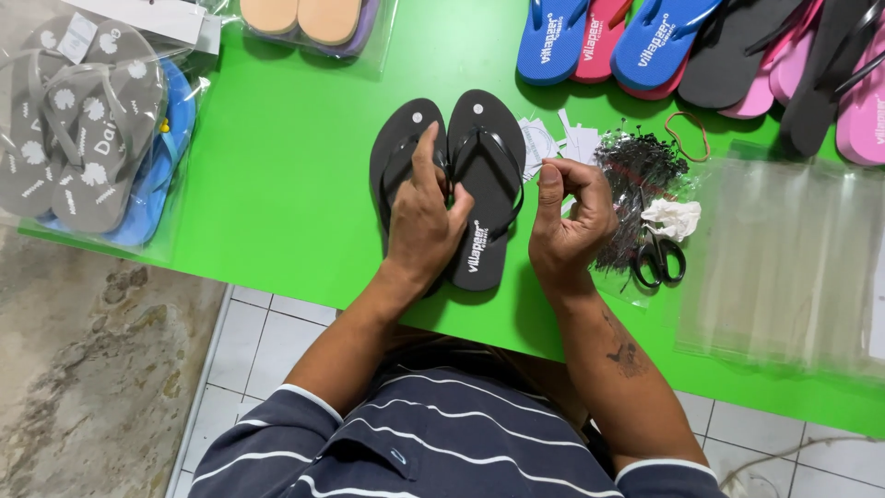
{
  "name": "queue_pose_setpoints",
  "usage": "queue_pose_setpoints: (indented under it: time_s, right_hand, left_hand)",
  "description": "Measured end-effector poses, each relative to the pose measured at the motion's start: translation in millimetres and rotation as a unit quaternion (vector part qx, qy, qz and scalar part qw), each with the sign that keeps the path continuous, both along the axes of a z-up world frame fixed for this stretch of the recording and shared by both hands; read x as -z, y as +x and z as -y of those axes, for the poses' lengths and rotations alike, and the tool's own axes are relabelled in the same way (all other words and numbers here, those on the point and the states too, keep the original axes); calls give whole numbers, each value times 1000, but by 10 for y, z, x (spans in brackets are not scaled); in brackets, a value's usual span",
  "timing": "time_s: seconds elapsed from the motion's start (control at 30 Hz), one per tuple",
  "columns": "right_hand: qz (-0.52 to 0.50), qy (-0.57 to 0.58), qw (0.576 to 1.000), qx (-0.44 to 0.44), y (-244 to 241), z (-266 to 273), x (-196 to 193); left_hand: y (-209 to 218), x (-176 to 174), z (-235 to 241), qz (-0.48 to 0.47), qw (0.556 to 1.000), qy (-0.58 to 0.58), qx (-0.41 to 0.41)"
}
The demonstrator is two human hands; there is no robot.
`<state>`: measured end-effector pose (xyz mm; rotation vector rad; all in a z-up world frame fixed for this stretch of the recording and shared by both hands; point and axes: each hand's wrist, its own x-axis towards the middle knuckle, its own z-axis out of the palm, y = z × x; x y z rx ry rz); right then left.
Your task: The person is attaching labels to flip-flops and placing them into plastic bags for final packaging.
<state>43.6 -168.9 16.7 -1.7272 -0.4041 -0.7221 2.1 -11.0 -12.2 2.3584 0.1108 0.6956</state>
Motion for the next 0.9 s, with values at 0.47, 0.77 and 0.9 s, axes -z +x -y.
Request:
queue_pose_setpoints:
  time_s: [0.47, 0.77, 0.9]
  right_hand:
    - [0, -66, 998, 16, -18, 0, 101]
    - [-7, -73, 997, 22, -80, 112, -137]
    - [-64, -37, 997, 24, -162, 468, -345]
  left_hand:
    - [426, -55, -516, 1, 1000, -30, -7]
    - [-303, -107, 391, 79, 984, 137, 88]
    - [-600, 68, 629, 37, 970, 131, 202]
